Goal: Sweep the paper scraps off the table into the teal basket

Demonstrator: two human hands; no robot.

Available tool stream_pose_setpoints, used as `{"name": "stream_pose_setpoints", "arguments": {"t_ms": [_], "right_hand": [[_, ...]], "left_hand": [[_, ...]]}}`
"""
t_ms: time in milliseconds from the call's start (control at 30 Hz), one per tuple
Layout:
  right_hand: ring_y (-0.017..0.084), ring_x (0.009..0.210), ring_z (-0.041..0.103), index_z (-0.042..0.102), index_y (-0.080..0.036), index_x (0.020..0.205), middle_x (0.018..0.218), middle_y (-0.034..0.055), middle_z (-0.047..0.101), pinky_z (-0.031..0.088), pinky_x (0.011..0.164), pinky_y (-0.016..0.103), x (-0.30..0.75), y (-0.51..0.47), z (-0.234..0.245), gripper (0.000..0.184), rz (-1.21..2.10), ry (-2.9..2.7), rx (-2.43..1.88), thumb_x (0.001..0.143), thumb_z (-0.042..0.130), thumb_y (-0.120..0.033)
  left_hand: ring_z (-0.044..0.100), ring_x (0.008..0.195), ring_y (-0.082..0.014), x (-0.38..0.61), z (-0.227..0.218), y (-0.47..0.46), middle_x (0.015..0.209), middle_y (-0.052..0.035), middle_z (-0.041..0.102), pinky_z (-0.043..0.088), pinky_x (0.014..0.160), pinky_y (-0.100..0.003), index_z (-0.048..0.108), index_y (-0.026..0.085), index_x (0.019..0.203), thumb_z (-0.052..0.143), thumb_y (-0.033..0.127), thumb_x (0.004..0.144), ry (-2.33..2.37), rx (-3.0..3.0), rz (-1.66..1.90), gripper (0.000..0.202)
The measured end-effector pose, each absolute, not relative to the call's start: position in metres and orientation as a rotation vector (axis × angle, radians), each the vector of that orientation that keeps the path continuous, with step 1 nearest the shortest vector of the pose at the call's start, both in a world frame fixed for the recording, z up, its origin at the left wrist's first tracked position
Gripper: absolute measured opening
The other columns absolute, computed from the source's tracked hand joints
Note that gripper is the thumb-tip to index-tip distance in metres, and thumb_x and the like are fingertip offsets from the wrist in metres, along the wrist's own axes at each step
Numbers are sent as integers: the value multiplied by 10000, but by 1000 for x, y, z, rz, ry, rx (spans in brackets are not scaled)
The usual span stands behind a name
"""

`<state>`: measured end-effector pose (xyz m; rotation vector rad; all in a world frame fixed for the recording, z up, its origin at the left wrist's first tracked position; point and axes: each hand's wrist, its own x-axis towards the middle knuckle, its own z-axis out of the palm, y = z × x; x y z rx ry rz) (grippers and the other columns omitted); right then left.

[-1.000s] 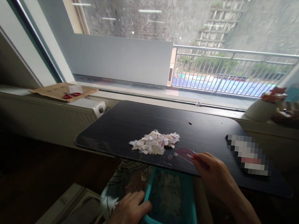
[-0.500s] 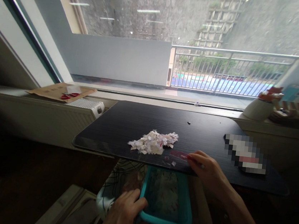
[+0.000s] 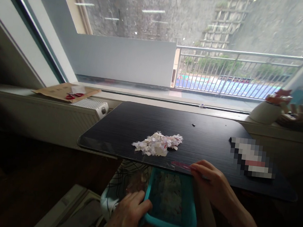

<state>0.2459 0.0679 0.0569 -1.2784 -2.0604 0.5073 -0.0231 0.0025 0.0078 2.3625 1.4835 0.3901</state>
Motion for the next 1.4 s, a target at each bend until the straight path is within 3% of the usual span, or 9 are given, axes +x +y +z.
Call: {"name": "stream_pose_setpoints", "arguments": {"t_ms": [667, 1033, 1400], "right_hand": [[133, 677, 552, 666, -217, 893, 792, 24, 599, 421, 627, 236, 222, 80, 74, 235, 286, -2190, -1397, 903, 438, -276], [126, 646, 541, 644, -215, 875, 782, 23, 583, 412, 592, 235, 218, 70, 76, 228, 357, -2129, -1405, 910, 431, -288], [134, 643, 550, 644, -216, 892, 776, 17, 592, 413, 596, 246, 210, 72, 70, 195, 276, -2092, -1449, 890, 457, -271]], "left_hand": [[501, 851, -226, -19, 7, 3, 895, -31, 542, 350, 716, -326, 556, 220, 810, 610, 145, 684, 1469, 2376, 280, 156], [517, 813, -222, 3, 4, 2, 883, -9, 552, 359, 687, -326, 582, 235, 845, 764, 357, 656, 1295, 2572, 56, 289], [501, 808, -219, 3, 5, 1, 861, -7, 526, 353, 688, -325, 583, 227, 833, 758, 337, 656, 1311, 2554, 45, 273]]}}
